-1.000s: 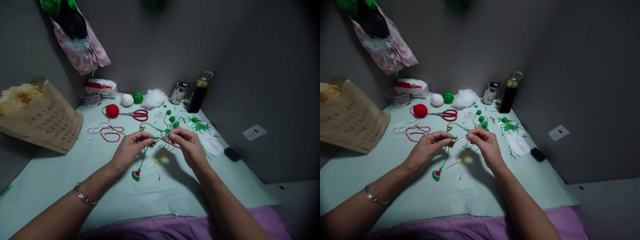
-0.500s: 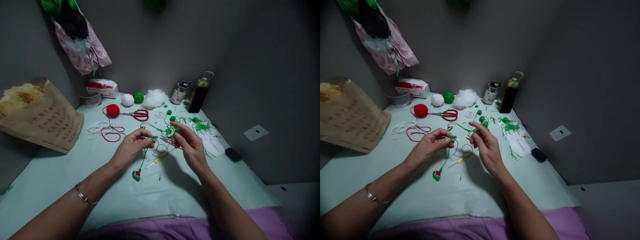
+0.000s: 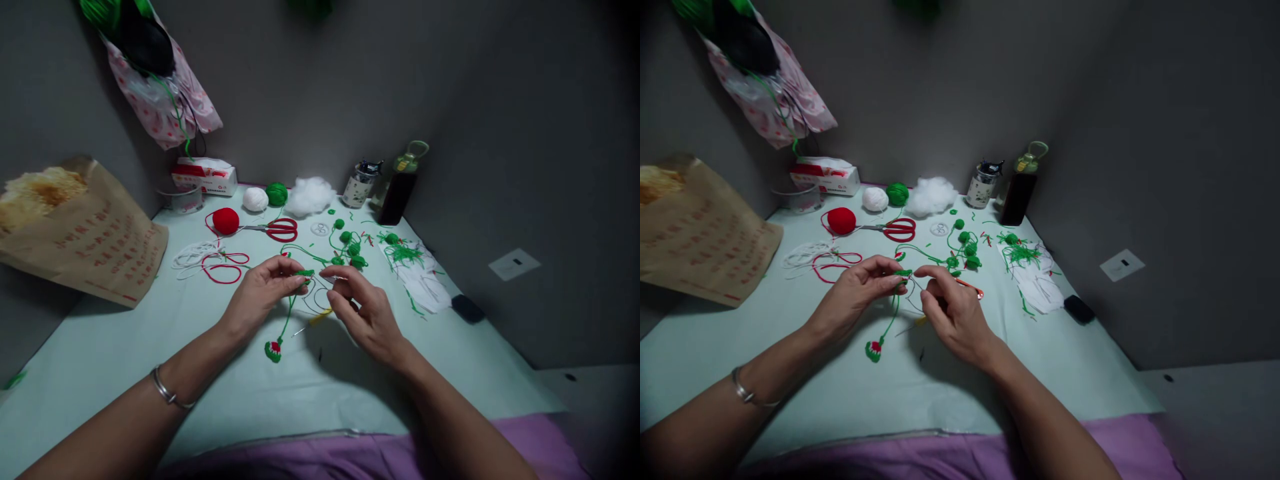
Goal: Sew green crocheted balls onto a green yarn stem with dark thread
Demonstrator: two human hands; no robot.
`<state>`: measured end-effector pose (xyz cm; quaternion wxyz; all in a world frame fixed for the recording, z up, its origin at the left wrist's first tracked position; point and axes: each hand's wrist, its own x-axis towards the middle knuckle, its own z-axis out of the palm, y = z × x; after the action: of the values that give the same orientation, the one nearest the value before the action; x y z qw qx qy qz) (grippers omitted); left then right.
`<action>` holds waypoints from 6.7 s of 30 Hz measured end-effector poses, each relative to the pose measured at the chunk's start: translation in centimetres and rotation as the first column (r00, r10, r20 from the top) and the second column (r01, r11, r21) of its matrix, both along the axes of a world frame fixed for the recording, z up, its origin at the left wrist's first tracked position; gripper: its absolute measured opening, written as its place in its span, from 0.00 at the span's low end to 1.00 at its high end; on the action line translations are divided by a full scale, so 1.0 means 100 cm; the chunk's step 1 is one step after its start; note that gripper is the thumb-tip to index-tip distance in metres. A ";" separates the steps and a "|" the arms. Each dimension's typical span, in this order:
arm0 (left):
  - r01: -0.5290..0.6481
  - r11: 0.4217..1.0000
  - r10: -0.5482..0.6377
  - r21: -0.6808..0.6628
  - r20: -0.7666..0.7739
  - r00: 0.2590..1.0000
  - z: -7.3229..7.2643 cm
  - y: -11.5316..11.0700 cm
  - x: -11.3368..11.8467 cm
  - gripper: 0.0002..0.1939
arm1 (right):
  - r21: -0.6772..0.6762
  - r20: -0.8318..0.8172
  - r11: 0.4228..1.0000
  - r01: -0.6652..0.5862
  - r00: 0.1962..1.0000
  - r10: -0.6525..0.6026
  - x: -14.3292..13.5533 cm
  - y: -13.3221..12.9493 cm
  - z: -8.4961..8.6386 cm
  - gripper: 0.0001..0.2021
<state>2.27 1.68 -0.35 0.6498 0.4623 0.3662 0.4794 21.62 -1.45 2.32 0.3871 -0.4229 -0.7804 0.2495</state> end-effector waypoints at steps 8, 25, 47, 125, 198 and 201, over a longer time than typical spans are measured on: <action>-0.007 1.000 0.007 0.005 -0.016 1.000 -0.001 0.001 0.001 0.10 | -0.055 -0.024 0.998 -0.006 1.000 0.005 0.000 -0.001 0.001 0.10; -0.007 0.998 0.011 0.066 -0.070 0.997 0.000 0.002 0.001 0.09 | -0.134 -0.033 0.991 -0.003 0.999 -0.001 -0.003 -0.002 0.004 0.10; 0.011 0.998 -0.003 -0.065 0.131 0.991 0.007 -0.001 0.002 0.08 | -0.130 -0.037 0.990 0.063 0.997 -0.068 -0.003 0.001 0.001 0.06; 0.199 0.969 -0.162 -0.143 0.235 0.958 0.010 -0.007 0.006 0.07 | -0.079 -0.165 0.997 0.002 0.986 -0.015 -0.004 0.012 -0.013 0.05; -0.067 0.984 0.098 -0.166 0.187 0.978 -0.001 0.030 -0.030 0.09 | -0.002 -0.847 0.852 0.524 0.452 -0.280 0.134 0.041 0.031 0.08; 0.078 0.971 -0.006 -0.227 0.302 0.953 0.001 0.022 -0.022 0.07 | -0.050 -0.775 0.920 0.388 0.566 -0.281 0.077 0.041 0.025 0.03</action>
<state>0.10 3.92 -0.25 0.7583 0.3113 0.3080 0.4829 29.34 2.65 4.80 0.7476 -0.3906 -0.4598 0.2777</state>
